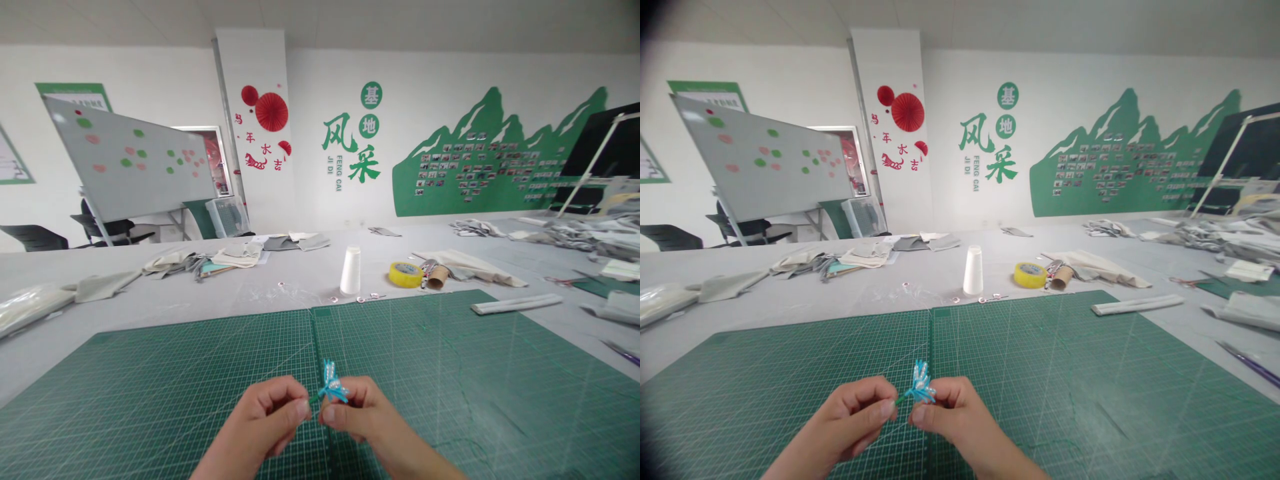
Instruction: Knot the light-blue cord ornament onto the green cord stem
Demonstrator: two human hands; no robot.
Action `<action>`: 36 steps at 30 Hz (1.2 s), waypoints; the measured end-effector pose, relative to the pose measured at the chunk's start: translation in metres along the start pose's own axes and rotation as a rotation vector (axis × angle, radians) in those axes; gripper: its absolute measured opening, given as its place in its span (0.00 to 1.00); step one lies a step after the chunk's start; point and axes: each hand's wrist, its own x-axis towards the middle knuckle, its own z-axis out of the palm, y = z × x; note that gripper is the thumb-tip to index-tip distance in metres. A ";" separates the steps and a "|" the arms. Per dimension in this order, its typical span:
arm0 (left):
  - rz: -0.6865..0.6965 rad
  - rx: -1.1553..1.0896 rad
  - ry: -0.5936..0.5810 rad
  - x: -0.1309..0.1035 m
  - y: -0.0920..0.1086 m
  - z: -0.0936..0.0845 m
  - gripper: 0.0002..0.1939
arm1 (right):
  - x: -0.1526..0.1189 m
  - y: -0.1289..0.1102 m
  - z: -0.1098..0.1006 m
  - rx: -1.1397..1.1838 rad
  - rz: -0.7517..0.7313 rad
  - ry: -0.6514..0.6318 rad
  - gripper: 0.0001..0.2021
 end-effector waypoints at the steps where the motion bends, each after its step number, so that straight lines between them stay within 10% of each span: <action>1: -0.006 0.003 -0.021 -0.001 0.001 0.001 0.17 | 0.000 0.001 -0.001 0.022 0.015 0.004 0.14; 12: -0.093 0.079 -0.271 -0.007 0.005 0.005 0.14 | 0.003 0.014 -0.018 0.176 0.134 -0.074 0.13; 26: -0.047 0.530 -0.046 0.003 -0.006 0.007 0.08 | -0.007 -0.016 -0.010 -0.507 -0.226 0.135 0.11; 36: -0.035 0.436 0.190 0.004 -0.002 0.003 0.12 | -0.013 -0.010 0.002 -0.904 -0.570 0.123 0.09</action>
